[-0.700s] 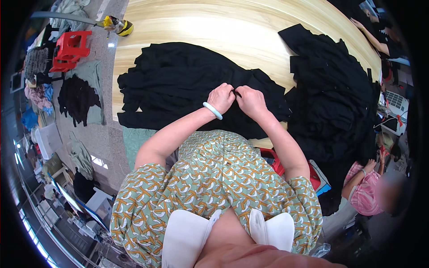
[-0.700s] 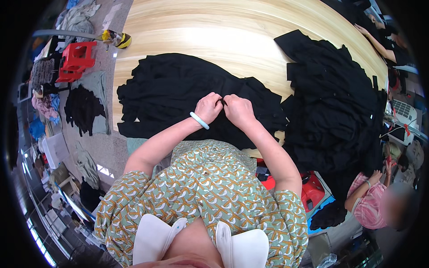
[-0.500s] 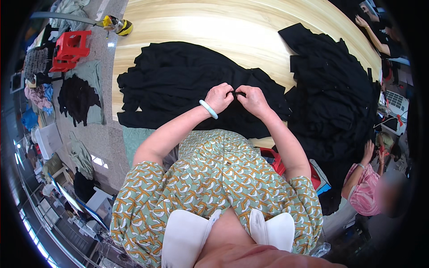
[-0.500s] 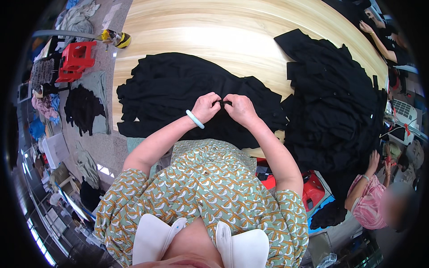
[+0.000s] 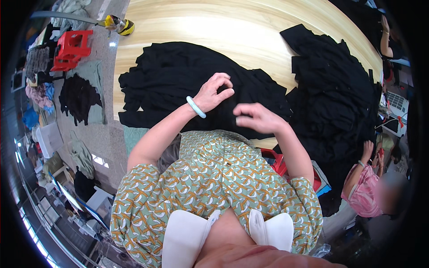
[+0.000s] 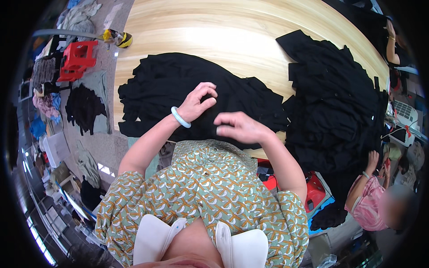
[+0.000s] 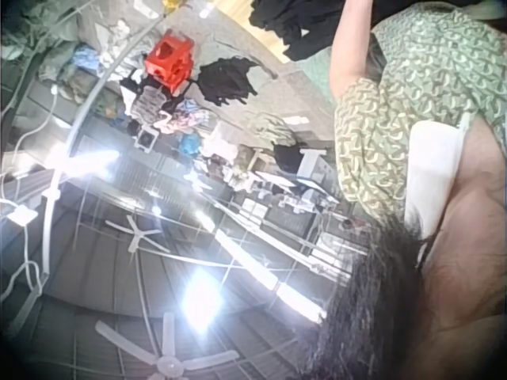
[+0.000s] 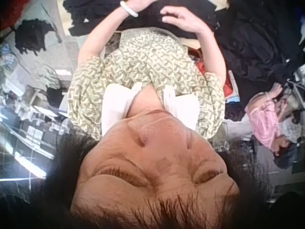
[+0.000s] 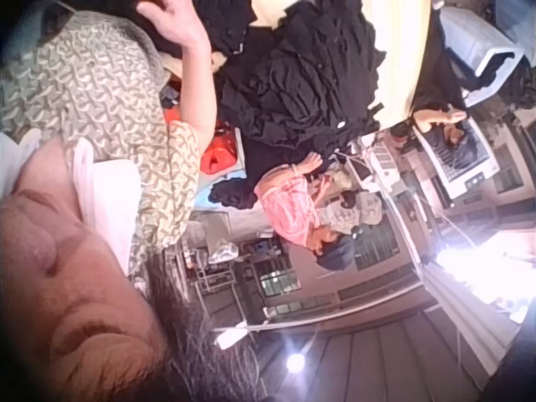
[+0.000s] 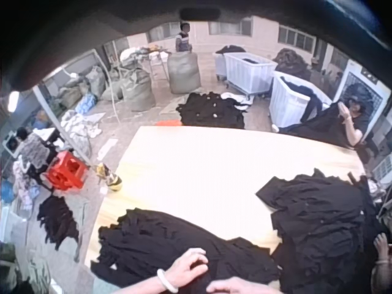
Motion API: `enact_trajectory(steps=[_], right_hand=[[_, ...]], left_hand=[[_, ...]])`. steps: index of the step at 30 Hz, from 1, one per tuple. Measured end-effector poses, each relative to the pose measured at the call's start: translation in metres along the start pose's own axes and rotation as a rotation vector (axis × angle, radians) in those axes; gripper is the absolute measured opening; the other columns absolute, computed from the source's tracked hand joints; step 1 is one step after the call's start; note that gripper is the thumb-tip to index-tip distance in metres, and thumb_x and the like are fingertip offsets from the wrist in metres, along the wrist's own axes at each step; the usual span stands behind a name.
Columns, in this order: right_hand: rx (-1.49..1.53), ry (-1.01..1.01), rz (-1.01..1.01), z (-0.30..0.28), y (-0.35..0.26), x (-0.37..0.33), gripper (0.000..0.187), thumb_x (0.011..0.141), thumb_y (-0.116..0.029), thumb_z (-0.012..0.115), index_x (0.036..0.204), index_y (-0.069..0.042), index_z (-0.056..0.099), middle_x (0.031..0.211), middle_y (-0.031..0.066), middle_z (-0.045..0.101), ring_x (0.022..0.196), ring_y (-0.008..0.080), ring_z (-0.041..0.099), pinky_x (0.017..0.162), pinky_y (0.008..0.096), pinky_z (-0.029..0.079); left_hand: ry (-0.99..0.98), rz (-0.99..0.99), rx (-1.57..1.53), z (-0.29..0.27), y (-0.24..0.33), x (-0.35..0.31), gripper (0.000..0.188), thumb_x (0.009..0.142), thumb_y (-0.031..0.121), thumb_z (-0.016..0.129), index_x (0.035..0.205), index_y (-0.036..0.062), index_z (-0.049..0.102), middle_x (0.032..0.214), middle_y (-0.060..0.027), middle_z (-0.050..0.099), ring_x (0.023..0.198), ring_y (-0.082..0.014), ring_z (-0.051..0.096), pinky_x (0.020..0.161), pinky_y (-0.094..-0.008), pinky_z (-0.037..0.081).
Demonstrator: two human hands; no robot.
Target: Inspect and button black garments on a table.
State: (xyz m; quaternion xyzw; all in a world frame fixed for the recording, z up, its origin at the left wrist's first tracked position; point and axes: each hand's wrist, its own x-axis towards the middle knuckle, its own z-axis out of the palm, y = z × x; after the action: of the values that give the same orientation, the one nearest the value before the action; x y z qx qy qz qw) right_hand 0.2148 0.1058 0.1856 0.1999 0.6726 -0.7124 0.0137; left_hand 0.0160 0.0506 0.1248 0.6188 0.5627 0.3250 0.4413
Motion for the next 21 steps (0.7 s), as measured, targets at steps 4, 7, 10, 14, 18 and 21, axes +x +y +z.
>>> enact_trajectory(steps=[4,7,10,14,18,21], right_hand=[[0.154,-0.048,-0.462,-0.026,-0.054,-0.039,0.020,0.076,-0.009,0.059,0.091,0.003,0.053,0.074,0.0079,0.059,0.064,0.0181,0.058,0.062,0.0277,0.045],[0.814,0.473,-0.696,-0.039,-0.056,-0.055,0.022,0.081,-0.012,0.056,0.099,0.001,0.055,0.089,0.0114,0.062,0.076,0.0245,0.061,0.073,0.0314,0.048],[1.186,0.875,-0.483,-0.075,-0.060,-0.061,0.027,0.088,-0.017,0.047,0.108,-0.001,0.053,0.103,0.0115,0.059,0.093,0.0229,0.057,0.087,0.0338,0.043],[0.540,0.775,-0.080,-0.096,0.016,-0.049,0.017,0.082,-0.007,0.055,0.098,-0.003,0.058,0.083,-0.0025,0.055,0.078,0.0052,0.050,0.075,0.0206,0.041],[-0.076,0.503,0.338,-0.069,0.078,-0.038,0.025,0.083,-0.015,0.055,0.104,-0.002,0.052,0.078,0.0022,0.057,0.072,0.0103,0.053,0.068,0.0236,0.043],[-0.269,0.579,0.407,-0.062,0.074,-0.032,0.030,0.082,-0.018,0.055,0.108,-0.003,0.050,0.080,0.0073,0.059,0.072,0.0156,0.056,0.068,0.0270,0.045]], left_hand=[[-0.391,-0.010,-0.144,-0.023,0.009,-0.011,0.046,0.093,0.037,0.025,0.105,0.0030,0.053,0.113,-0.0143,0.051,0.111,-0.0268,0.044,0.097,-0.0356,0.029],[-0.728,-0.547,-0.288,-0.033,0.000,-0.039,0.063,0.092,0.048,0.015,0.121,0.0004,0.045,0.115,-0.0119,0.053,0.104,-0.0213,0.050,0.094,-0.0291,0.034],[-0.821,-0.756,-0.592,-0.067,0.012,-0.078,0.039,0.090,0.028,0.038,0.112,-0.0029,0.048,0.109,-0.0093,0.056,0.097,-0.0117,0.052,0.082,-0.0279,0.043],[-0.883,-0.618,-0.693,-0.084,0.045,-0.110,0.050,0.070,0.013,0.067,0.114,-0.0028,0.049,0.113,-0.0080,0.054,0.104,-0.0147,0.048,0.092,-0.0283,0.036],[-0.766,-0.570,-0.511,-0.108,0.072,-0.076,0.032,0.068,0.010,0.065,0.097,-0.0029,0.058,0.091,-0.0058,0.062,0.084,-0.0111,0.055,0.079,-0.0256,0.043],[-0.719,-0.486,0.211,-0.142,0.079,0.010,0.030,0.065,0.021,0.064,0.083,-0.0034,0.060,0.076,-0.0154,0.062,0.069,-0.0157,0.058,0.066,-0.0285,0.046]])
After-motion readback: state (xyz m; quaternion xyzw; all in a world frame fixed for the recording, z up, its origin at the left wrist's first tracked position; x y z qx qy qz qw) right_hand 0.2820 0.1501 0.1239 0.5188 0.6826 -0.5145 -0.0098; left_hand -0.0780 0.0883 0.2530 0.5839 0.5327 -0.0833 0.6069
